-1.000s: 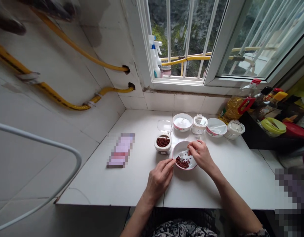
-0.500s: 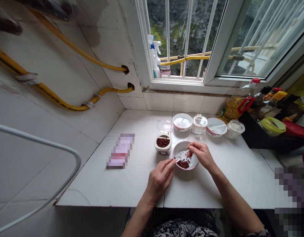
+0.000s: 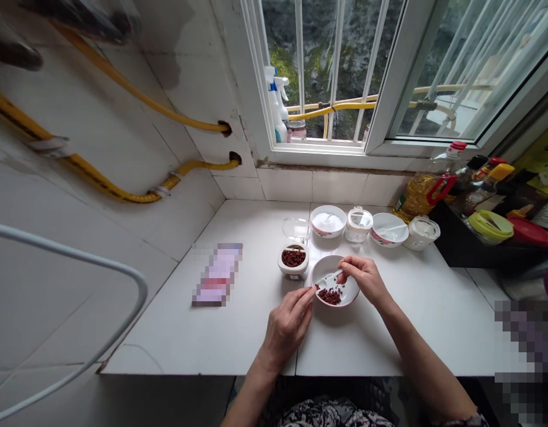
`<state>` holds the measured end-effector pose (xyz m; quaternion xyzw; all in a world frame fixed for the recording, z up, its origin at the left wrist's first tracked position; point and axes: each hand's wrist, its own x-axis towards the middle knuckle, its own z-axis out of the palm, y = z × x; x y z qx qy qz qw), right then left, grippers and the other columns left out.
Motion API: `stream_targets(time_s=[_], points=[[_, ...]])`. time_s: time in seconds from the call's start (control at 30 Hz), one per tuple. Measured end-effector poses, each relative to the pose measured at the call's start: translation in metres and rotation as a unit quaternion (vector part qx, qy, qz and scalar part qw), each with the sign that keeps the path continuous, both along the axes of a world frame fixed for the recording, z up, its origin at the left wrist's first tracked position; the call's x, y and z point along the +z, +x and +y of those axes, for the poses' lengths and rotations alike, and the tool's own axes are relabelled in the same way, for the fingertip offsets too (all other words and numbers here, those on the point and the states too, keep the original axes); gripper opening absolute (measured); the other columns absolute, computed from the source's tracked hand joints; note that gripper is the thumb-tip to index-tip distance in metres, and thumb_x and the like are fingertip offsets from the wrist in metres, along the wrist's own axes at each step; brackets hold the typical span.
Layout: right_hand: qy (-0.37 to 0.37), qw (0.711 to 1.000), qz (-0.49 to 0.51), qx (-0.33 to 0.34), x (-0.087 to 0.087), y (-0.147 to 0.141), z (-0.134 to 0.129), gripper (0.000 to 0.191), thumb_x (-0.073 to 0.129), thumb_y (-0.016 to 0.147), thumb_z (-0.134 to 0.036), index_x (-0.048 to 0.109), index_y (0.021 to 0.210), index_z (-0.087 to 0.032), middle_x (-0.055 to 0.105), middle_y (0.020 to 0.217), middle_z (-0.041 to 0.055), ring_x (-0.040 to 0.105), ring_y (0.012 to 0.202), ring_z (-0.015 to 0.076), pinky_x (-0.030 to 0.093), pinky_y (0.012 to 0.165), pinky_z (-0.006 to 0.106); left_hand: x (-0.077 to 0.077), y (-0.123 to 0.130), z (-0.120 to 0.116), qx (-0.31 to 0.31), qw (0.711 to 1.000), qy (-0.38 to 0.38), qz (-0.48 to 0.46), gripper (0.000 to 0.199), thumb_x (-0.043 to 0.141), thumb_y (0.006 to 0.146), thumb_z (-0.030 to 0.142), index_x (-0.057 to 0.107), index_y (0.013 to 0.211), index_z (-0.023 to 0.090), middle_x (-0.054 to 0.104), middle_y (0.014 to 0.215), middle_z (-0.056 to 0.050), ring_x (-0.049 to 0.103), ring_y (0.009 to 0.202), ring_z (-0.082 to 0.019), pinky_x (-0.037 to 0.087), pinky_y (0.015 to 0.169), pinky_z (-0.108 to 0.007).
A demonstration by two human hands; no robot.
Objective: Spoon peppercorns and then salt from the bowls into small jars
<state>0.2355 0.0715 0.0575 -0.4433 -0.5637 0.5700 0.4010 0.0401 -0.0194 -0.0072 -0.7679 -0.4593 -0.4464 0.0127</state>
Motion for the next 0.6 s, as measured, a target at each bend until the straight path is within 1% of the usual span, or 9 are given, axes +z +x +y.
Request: stream_targets(time_s=[0.2,0.3,0.37,0.43,0.5,0.57,0.6], points=[[0.014,0.999,-0.005,-0.042,0.002,0.006,0.006,0.031,0.07,0.073,-0.05,0.065,0.072,-0.018,0.069,0.055,0.0017,0.063,0.054,0.0171,0.053,0.064,0.031,0.0,0.0,0.001,0.003,1.0,0.016,-0.003,0.039,0.049,0.096,0.009,0.054,0.133,0.02,0.068,0.109,-0.009,0.067,0.098,-0.018,0.058,0.084,-0.028],[0.036,0.998,-0.006,-0.052,0.006,0.002,0.01,0.035,0.071,0.074,-0.053,0.066,0.075,-0.018,0.072,0.059,0.0036,0.066,0.057,0.0182,0.055,0.066,0.033,0.0,0.001,0.0,0.002,1.0,0.009,0.0,0.038,0.049,0.095,0.009,0.054,0.132,0.019,0.068,0.109,-0.009,0.067,0.098,-0.018,0.058,0.083,-0.028],[0.061,0.997,-0.007,-0.049,0.011,-0.004,0.012,0.036,0.069,0.076,-0.054,0.066,0.079,-0.018,0.074,0.063,0.0051,0.068,0.06,0.0192,0.056,0.068,0.034,-0.001,0.001,0.0,0.001,1.0,0.003,0.0,0.038,0.048,0.095,0.009,0.054,0.132,0.019,0.068,0.109,-0.01,0.067,0.098,-0.019,0.058,0.083,-0.028],[0.099,0.994,-0.017,-0.041,0.018,-0.012,0.013,0.034,0.064,0.082,-0.052,0.065,0.085,-0.018,0.075,0.069,0.0061,0.071,0.065,0.0201,0.057,0.07,0.035,-0.001,0.001,0.0,0.0,1.0,0.002,-0.002,0.039,0.048,0.095,0.009,0.054,0.132,0.018,0.068,0.109,-0.01,0.066,0.098,-0.019,0.058,0.083,-0.028],[0.154,0.987,-0.041,-0.035,0.026,-0.022,0.013,0.028,0.057,0.09,-0.046,0.064,0.091,-0.019,0.076,0.075,0.0062,0.073,0.072,0.0206,0.057,0.073,0.035,-0.002,0.001,0.001,0.001,1.0,0.004,-0.001,0.04,0.047,0.095,0.008,0.053,0.133,0.019,0.068,0.109,-0.01,0.066,0.098,-0.019,0.058,0.083,-0.029],[0.235,0.968,-0.083,-0.032,0.03,-0.032,0.012,0.02,0.051,0.095,-0.036,0.063,0.095,-0.02,0.076,0.081,0.006,0.073,0.078,0.0206,0.056,0.076,0.035,-0.002,0.001,0.001,0.002,1.0,0.005,0.001,0.042,0.047,0.094,0.008,0.053,0.134,0.019,0.068,0.11,-0.01,0.066,0.098,-0.019,0.058,0.083,-0.029],[0.288,0.951,-0.11,-0.027,0.03,-0.037,0.012,0.017,0.049,0.096,-0.03,0.062,0.096,-0.021,0.076,0.083,0.006,0.073,0.08,0.0208,0.056,0.079,0.036,-0.002,0.001,0.001,0.002,1.0,0.004,0.001,0.042,0.046,0.094,0.008,0.053,0.134,0.019,0.068,0.11,-0.01,0.066,0.099,-0.019,0.058,0.083,-0.029]])
